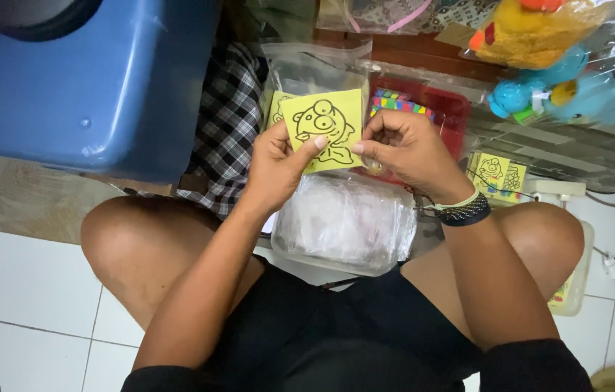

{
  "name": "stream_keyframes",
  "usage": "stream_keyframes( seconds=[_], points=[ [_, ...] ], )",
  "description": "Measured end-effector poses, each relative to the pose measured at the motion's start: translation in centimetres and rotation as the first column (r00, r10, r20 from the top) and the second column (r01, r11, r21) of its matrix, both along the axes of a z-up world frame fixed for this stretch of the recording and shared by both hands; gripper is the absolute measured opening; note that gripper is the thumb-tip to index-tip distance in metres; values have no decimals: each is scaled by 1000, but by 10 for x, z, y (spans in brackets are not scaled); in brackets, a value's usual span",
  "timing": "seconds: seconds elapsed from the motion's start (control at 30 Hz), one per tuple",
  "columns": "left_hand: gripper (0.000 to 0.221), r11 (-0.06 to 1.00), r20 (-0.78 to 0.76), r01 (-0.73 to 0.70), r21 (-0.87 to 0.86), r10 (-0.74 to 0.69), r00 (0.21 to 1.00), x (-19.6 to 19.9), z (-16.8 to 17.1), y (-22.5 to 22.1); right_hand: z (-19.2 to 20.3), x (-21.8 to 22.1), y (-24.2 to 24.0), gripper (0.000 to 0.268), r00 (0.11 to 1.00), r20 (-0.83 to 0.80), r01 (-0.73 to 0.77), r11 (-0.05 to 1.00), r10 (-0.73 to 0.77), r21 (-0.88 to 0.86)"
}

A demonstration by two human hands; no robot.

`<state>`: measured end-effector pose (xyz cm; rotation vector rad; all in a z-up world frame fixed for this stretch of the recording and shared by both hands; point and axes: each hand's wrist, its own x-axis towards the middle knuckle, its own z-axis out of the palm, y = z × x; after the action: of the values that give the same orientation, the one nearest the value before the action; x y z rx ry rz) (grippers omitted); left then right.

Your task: Packing individual cartoon stickers and small colorful item packets into clear plastic bags.

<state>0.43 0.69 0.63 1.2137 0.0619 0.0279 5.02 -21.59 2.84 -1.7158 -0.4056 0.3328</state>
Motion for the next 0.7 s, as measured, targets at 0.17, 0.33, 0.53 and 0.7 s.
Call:
stream_keyframes(
  seconds=[0.17, 0.33, 0.53, 0.7],
  points=[
    [14, 1000, -5, 6, -3, -6, 1000, 1, -1, 1, 10, 6, -9, 7, 999, 34, -5, 999, 7, -46],
    [13, 995, -8, -39, 90, 40, 999, 5, 1, 4, -39, 45, -55, 7, 931, 351, 292, 787, -103, -544],
    [12, 991, -5, -11, 136, 12, 1000, -1, 9, 4, -161, 61, -73, 45, 965, 263, 246, 414, -17, -877],
    [12, 988, -11, 8, 151, -7, 1000, 0, 6, 9, -192, 56, -76, 43, 954, 293, 286, 442, -53, -850]
  ],
)
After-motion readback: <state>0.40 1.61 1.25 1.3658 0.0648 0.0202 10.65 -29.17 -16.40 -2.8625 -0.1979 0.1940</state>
